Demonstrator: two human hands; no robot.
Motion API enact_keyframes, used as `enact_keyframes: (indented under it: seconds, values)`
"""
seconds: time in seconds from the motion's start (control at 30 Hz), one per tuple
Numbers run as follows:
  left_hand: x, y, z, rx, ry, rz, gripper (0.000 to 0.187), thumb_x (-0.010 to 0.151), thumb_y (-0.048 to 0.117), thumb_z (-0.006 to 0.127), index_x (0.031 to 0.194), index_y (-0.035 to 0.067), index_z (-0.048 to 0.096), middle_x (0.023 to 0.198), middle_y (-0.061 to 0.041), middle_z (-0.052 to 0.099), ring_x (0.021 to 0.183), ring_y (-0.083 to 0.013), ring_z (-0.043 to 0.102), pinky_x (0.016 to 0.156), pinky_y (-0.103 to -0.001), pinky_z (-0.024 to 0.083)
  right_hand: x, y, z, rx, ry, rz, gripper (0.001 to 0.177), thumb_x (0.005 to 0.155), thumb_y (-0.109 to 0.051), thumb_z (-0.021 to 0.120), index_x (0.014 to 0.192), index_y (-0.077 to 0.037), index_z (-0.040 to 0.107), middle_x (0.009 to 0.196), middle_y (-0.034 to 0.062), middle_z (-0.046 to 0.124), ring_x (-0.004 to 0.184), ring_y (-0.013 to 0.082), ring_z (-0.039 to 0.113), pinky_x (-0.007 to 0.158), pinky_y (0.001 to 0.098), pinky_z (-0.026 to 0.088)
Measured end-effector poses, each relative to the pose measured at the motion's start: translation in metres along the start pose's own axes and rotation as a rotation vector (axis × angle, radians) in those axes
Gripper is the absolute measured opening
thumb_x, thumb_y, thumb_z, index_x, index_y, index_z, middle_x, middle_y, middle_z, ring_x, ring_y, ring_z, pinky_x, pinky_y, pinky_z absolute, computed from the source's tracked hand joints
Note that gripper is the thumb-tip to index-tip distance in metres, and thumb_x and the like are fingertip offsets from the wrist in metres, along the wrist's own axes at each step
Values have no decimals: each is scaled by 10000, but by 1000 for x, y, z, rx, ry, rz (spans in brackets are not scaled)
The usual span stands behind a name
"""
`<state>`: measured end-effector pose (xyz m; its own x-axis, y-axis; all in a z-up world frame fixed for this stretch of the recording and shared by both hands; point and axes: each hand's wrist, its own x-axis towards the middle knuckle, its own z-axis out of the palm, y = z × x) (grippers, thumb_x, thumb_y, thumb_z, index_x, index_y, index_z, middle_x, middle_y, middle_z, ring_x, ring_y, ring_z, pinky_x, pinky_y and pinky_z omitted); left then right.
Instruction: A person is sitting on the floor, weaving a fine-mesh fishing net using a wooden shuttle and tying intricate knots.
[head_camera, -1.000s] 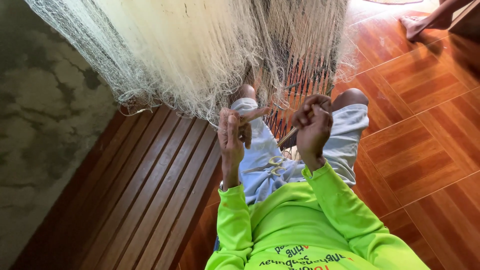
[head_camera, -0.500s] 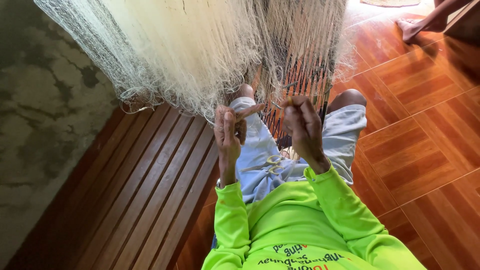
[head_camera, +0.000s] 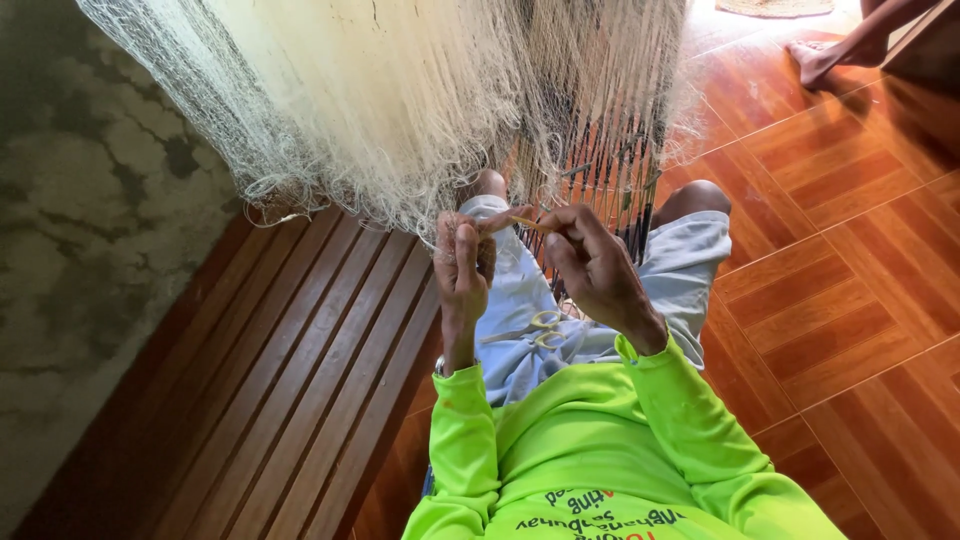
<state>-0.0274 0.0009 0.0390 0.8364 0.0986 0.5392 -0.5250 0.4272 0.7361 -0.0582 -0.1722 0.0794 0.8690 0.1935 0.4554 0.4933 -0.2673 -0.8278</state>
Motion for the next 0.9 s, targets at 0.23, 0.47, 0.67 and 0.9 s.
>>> enact_keyframes:
  seconds: [0.23, 0.47, 0.67, 0.9]
  values:
    - [-7, -38, -21, 8, -28, 4, 258, 1133, 268, 347, 942, 136, 458, 843, -211, 745, 386, -33, 405, 355, -179, 288, -3, 3, -6, 20, 26, -22, 191, 1063, -83, 514, 1238, -87, 590, 771, 131, 705, 620, 175, 638, 565, 330, 509]
    - [-12, -51, -19, 25, -24, -11, 246, 1136, 301, 350, 982, 141, 457, 1012, -252, 763, 396, -24, 346, 374, -190, 254, -7, 24, -7, 142, 23, 35, 158, 1055, -76, 534, 1206, -42, 569, 834, 170, 718, 752, 212, 726, 511, 293, 599]
    - [-11, -42, -8, 19, -22, -39, 227, 1135, 309, 352, 993, 155, 440, 1037, -240, 764, 419, -14, 328, 389, -177, 238, -8, 27, -10, 148, 27, -2, 165, 1057, -81, 545, 1207, -23, 585, 832, 195, 711, 769, 228, 736, 511, 328, 625]
    - [-8, -57, -24, 37, -32, -56, 299, 1128, 353, 352, 910, 161, 424, 1012, -252, 767, 370, -32, 329, 357, -181, 220, -3, 24, -10, 157, 34, -91, 172, 1063, -69, 548, 1221, -31, 604, 792, 138, 706, 795, 179, 711, 628, 331, 601]
